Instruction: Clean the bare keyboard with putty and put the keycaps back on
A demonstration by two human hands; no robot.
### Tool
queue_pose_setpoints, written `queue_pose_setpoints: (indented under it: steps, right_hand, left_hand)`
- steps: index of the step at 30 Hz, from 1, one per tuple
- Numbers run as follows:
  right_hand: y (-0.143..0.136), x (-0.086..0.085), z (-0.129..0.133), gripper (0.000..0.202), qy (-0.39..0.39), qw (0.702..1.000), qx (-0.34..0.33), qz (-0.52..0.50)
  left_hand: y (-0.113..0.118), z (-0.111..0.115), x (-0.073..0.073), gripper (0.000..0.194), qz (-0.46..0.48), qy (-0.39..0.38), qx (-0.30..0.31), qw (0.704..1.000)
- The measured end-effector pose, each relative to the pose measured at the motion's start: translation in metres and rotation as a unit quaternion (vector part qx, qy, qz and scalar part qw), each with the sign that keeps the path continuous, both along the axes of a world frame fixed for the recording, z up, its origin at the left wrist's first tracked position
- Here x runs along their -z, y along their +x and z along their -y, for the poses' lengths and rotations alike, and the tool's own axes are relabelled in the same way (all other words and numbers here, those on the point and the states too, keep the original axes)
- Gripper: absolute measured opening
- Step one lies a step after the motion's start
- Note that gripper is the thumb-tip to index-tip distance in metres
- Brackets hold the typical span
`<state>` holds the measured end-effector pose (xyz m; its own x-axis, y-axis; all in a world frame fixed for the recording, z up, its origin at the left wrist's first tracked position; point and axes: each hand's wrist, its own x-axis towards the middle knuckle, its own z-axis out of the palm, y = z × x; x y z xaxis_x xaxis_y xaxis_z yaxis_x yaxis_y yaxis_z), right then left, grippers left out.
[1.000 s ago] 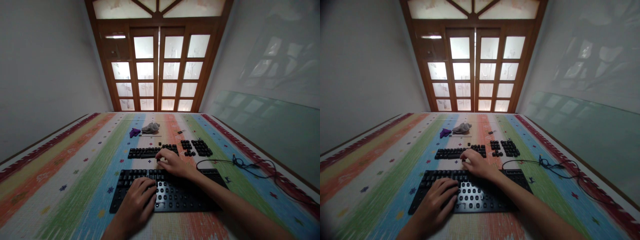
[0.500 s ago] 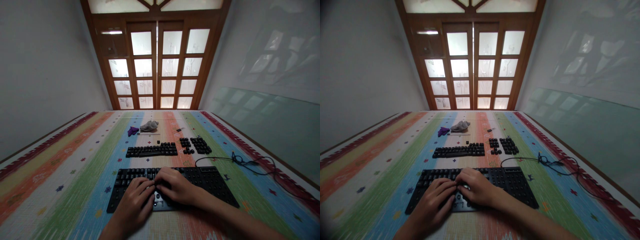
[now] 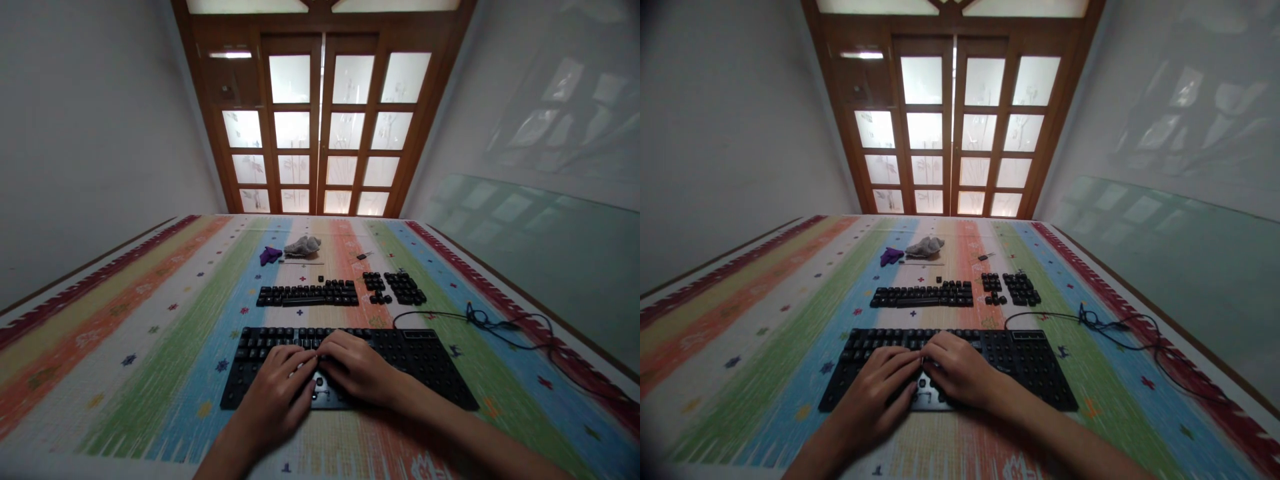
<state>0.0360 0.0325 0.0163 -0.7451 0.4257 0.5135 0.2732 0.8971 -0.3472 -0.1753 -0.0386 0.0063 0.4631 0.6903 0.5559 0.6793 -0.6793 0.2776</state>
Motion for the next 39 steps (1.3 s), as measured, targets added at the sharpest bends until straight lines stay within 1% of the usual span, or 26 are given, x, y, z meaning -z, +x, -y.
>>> queue_pose_setpoints:
  steps: [7,13,19,24,29,33,39]
  right_hand:
    - [-0.002,0.006,0.002,0.016,0.018,1.000,0.017,-0.010]
    - [-0.004,0.012,0.001,0.023,0.097,0.995,0.029,0.005]
    - [-0.005,0.009,0.005,0.017,0.052,0.996,0.063,0.024]
    - [-0.008,0.008,0.005,0.012,0.017,0.997,0.069,0.015]
    - [-0.009,0.006,0.005,0.012,-0.002,0.997,0.070,0.019]
    - [-0.007,0.006,0.003,0.013,0.012,0.998,0.060,0.033]
    - [-0.006,0.013,0.002,0.019,0.076,0.994,0.051,0.055]
  left_hand:
    - [0.004,0.000,-0.003,0.033,-0.010,-0.006,-0.013,1.000]
    - [0.004,0.000,-0.003,0.035,-0.025,0.000,-0.004,1.000]
    - [0.004,-0.001,-0.003,0.037,-0.022,0.014,-0.007,1.000]
    - [0.004,-0.001,-0.003,0.037,-0.017,0.017,-0.006,1.000]
    - [0.002,-0.001,-0.002,0.033,-0.008,0.019,-0.009,1.000]
    - [0.002,-0.001,-0.002,0.034,-0.013,0.018,-0.011,1.000]
    - [0.002,-0.002,-0.001,0.035,-0.007,0.020,-0.007,1.000]
